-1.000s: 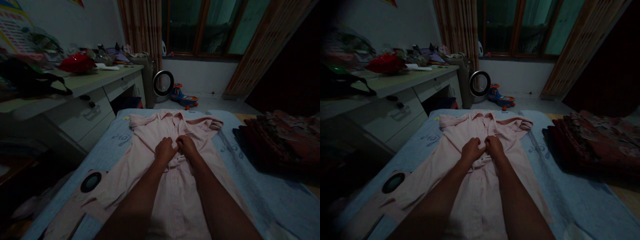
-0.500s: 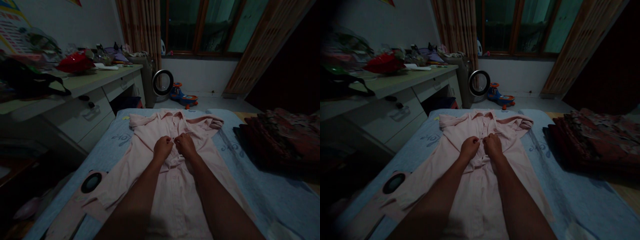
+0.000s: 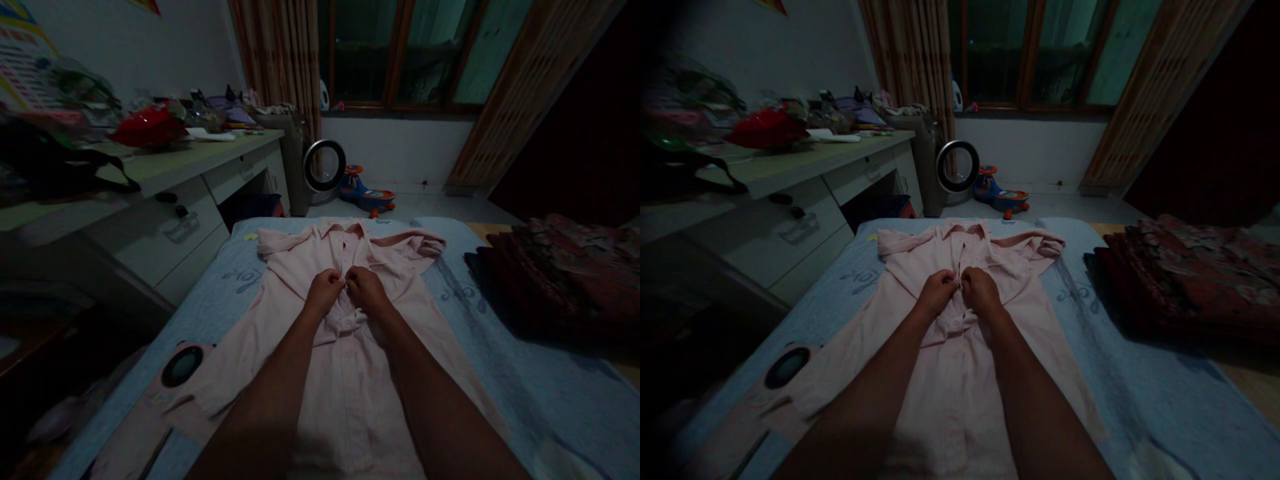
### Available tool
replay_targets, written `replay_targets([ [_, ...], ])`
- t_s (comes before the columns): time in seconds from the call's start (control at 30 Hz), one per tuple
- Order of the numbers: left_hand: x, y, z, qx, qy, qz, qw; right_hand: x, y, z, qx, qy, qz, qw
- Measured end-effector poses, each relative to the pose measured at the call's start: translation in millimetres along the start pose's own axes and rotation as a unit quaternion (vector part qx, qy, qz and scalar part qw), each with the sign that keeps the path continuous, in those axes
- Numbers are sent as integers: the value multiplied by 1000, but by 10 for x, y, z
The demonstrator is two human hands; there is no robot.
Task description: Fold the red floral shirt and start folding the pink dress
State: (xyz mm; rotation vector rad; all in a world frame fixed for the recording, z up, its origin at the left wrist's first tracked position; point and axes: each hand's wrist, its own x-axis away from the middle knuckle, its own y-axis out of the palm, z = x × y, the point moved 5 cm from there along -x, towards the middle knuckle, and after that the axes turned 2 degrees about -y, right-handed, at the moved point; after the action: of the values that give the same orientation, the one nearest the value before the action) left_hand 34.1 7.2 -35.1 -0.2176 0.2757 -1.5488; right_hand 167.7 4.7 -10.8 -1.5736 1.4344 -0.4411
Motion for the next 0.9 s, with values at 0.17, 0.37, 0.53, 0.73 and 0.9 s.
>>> replay_targets([
  [0.17,-10,-2,-3,13,-10,-2,1000,-3,61,107,-109,34,-6,993],
  [0.37,68,-22,128,-106,46,17,993,-10,91,214,-207,75,10,975],
  [0.53,88,-12,158,-138,70,18,988,-12,121,271,-242,112,24,964],
  [0.73,56,-11,87,-49,33,-13,998,-11,137,269,-256,113,19,960],
  [0.9,74,18,47,51,-53,-39,997,-17,145,249,-270,113,22,956],
])
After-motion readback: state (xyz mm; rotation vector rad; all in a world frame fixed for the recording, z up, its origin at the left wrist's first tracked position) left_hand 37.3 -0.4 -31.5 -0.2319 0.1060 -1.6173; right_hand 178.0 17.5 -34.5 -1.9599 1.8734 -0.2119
